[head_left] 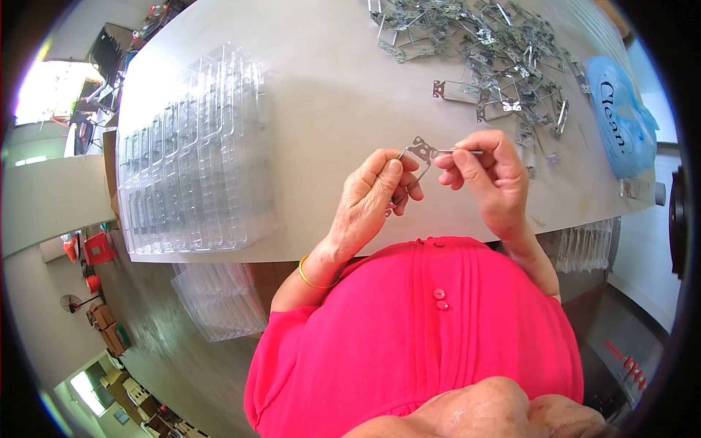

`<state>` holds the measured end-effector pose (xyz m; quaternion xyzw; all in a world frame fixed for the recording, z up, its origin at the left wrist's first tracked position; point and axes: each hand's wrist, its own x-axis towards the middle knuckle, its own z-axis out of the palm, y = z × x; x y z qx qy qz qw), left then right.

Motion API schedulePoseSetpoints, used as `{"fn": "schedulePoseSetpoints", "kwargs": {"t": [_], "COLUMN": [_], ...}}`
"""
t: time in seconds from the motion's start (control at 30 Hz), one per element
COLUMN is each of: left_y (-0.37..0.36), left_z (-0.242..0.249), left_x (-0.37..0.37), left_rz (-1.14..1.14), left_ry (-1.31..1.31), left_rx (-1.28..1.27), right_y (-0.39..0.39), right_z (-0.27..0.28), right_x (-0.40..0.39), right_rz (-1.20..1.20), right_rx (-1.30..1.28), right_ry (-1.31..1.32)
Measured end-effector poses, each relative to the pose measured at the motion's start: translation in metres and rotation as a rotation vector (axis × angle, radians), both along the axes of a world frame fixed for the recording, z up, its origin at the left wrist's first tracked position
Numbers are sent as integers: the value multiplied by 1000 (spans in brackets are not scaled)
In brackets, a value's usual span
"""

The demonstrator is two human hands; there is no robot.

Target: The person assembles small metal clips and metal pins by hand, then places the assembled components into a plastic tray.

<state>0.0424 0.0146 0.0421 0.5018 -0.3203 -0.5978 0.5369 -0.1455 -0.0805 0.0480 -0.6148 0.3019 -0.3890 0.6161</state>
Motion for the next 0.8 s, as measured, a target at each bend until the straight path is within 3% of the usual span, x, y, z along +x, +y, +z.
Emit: {"fn": "schedulePoseSetpoints", "kwargs": {"t": [0.03, 0.23, 0.3, 0.37, 0.4, 0.5, 0.57, 0.6, 0.63, 0.67, 0.8], "left_y": [0, 2, 5, 4, 0, 0, -1, -1, 0, 1, 4], "left_z": [1, -7, -14, -24, -31, -28, -28, -27, -26, -26, -32], "left_x": [-2, -12, -15, -12, -8, -2, 1, 3, 5, 5, 9], "left_rz": [0, 92, 131, 168, 182, 154, 117, 85, 52, 51, -38], "left_ry": [-20, -197, -267, -759, -915, -1140, -1236, -1275, -1313, -1281, -1125], "left_rx": [1, -70, -107, -379, -551, -667, -698, -712, -720, -714, -670], "right_y": [1, 4, 3, 2, 4, 10, 7, 3, -1, -4, -12], "right_z": [-4, -16, -19, -23, -26, -24, -26, -24, -23, -21, -7], "right_x": [0, 5, 5, 8, 9, 12, 11, 9, 5, 1, -9], "right_rz": [-6, -78, -89, -106, -105, -104, 42, 29, 187, 353, 554], "right_rx": [1, -576, -641, -719, -654, -549, -207, -257, 83, 422, 508], "right_ry": [1, 208, 242, 265, 276, 277, 289, 263, 187, 113, 129]}}
